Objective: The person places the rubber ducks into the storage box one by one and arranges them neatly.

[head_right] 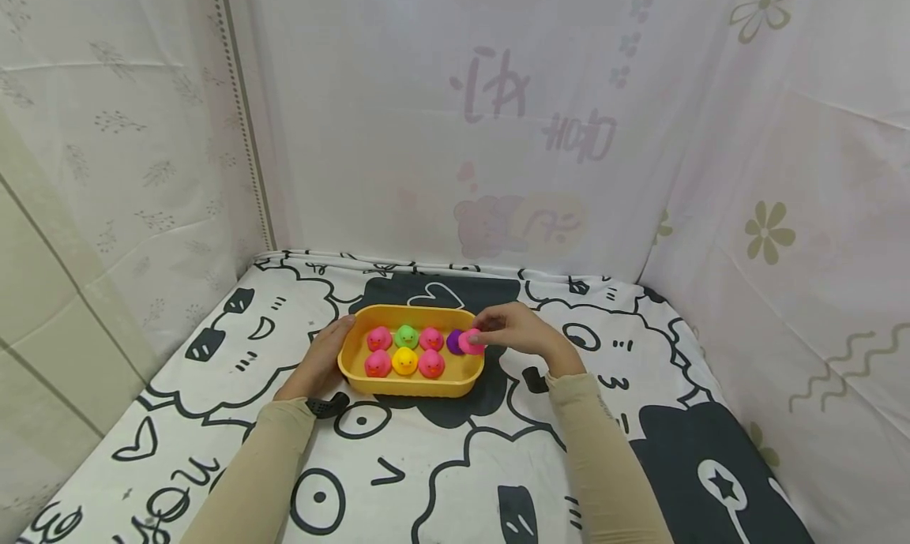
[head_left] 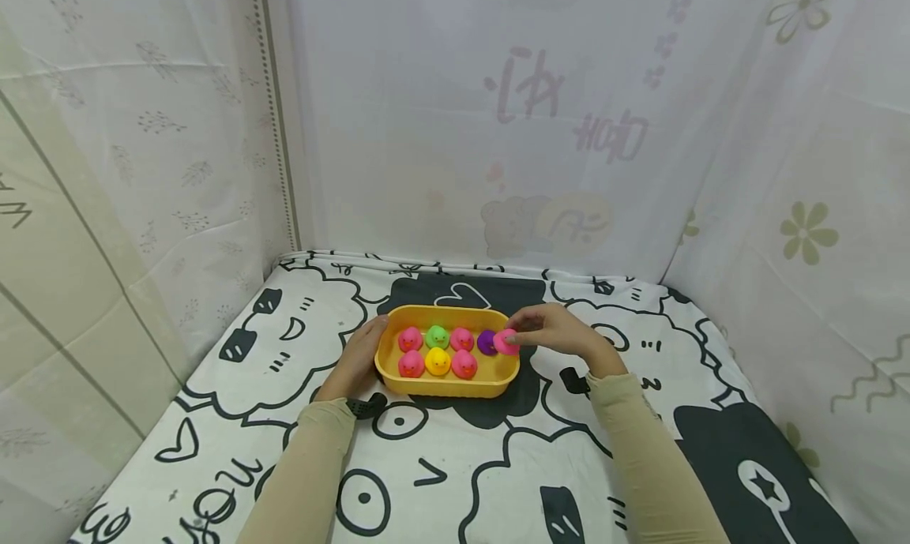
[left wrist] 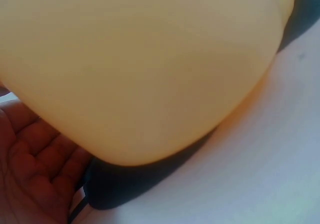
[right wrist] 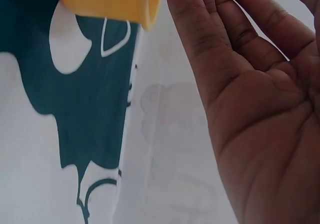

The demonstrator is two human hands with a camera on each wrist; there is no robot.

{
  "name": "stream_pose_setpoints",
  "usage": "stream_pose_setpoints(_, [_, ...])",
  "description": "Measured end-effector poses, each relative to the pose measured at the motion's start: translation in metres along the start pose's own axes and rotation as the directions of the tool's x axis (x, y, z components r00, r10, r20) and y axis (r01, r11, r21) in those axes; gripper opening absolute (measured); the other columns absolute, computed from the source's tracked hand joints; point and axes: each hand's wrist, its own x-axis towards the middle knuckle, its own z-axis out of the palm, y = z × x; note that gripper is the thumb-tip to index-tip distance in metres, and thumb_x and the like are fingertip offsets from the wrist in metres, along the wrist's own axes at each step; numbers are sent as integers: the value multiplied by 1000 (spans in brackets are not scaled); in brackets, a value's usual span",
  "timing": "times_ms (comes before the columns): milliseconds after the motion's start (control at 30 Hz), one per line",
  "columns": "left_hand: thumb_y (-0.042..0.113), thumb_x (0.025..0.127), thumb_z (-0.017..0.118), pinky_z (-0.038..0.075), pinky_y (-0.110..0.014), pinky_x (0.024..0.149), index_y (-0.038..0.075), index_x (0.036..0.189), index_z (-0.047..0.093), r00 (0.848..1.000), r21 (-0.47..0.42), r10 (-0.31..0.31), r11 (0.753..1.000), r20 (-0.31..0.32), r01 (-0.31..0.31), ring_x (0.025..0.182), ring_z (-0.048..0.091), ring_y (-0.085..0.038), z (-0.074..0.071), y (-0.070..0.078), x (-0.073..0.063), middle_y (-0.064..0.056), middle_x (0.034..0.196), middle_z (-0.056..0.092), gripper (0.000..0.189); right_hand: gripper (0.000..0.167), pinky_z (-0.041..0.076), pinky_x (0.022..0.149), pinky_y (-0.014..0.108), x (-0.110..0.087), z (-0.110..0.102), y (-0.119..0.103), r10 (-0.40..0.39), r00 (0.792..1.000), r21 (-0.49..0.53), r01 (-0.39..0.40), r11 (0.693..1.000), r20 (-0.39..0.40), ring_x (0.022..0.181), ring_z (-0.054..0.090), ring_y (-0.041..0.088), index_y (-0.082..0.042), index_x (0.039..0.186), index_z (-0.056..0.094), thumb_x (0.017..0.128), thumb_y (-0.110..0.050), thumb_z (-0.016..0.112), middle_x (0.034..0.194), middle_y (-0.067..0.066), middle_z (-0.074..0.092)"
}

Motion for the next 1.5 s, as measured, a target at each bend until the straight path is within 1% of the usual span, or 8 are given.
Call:
stream_pose_setpoints(200, [61,102,41,28,-45,120,15,158,32,1000,-14,-5,1000,-1,5,149,29,-27,1,1,-1,-7,163,30,74,34,59,89,36,11,12,-7,-4,999,-41,7,999,54,101,67,18,-20,110,75,86,-43,80,107,-4,72])
stream_pose_setpoints(400, [63,101,41,27,-45,121,14,159,31,1000,-13,-4,1000,-2,4,149,28,-27,1,2,-2,-7,163,29,77,31,59,88,33,18,21,-13,-19,997,-114,28,993,81,100,68,15,-18,109,75,87,-40,79,106,-5,72])
stream_pose_setpoints(567, [67,99,41,23,-45,122,14,159,30,1000,3,-11,1000,3,11,151,23,-27,1,1,-1,-6,164,27,81,27,58,86,28,23,28,-15,-6,991,-207,33,978,132,95,66,10,-20,107,74,88,-38,78,101,-9,70])
stream_pose_setpoints(767, [70,96,42,24,-45,122,15,159,31,1000,-3,-8,1000,4,8,151,25,-26,-1,-1,0,-6,164,28,84,21,57,80,26,28,33,-18,-32,980,-276,87,957,196,89,64,11,-20,105,73,89,-31,79,95,-11,68])
stream_pose_setpoints(1000, [68,98,41,24,-46,122,15,159,29,1000,-6,-8,1000,9,8,151,24,-28,0,0,-1,-7,164,27,82,20,56,76,25,33,41,-15,-31,978,-330,99,939,204,84,60,12,-22,102,72,88,-34,80,88,-12,64])
stream_pose_setpoints(1100, [65,100,41,26,-45,121,14,159,30,1000,-12,-8,1000,7,8,150,26,-28,1,1,-2,-8,164,27,79,20,56,76,25,34,44,-14,-32,977,-351,106,930,210,84,59,12,-23,102,71,88,-34,79,88,-11,63])
stream_pose_setpoints(1333, [64,100,41,26,-45,121,12,159,30,1000,-4,3,1000,0,-3,150,27,-29,1,2,-4,-9,164,28,79,16,54,76,23,35,47,-15,-20,974,-412,114,904,227,83,58,11,-23,101,71,89,-31,78,88,-11,62])
stream_pose_setpoints(1500, [65,100,41,26,-45,121,12,159,29,1000,6,3,1000,-8,-3,149,28,-29,1,2,-5,-9,163,28,80,15,54,76,24,33,47,-17,-25,971,-418,125,900,236,84,57,12,-22,102,71,90,-29,78,89,-10,62])
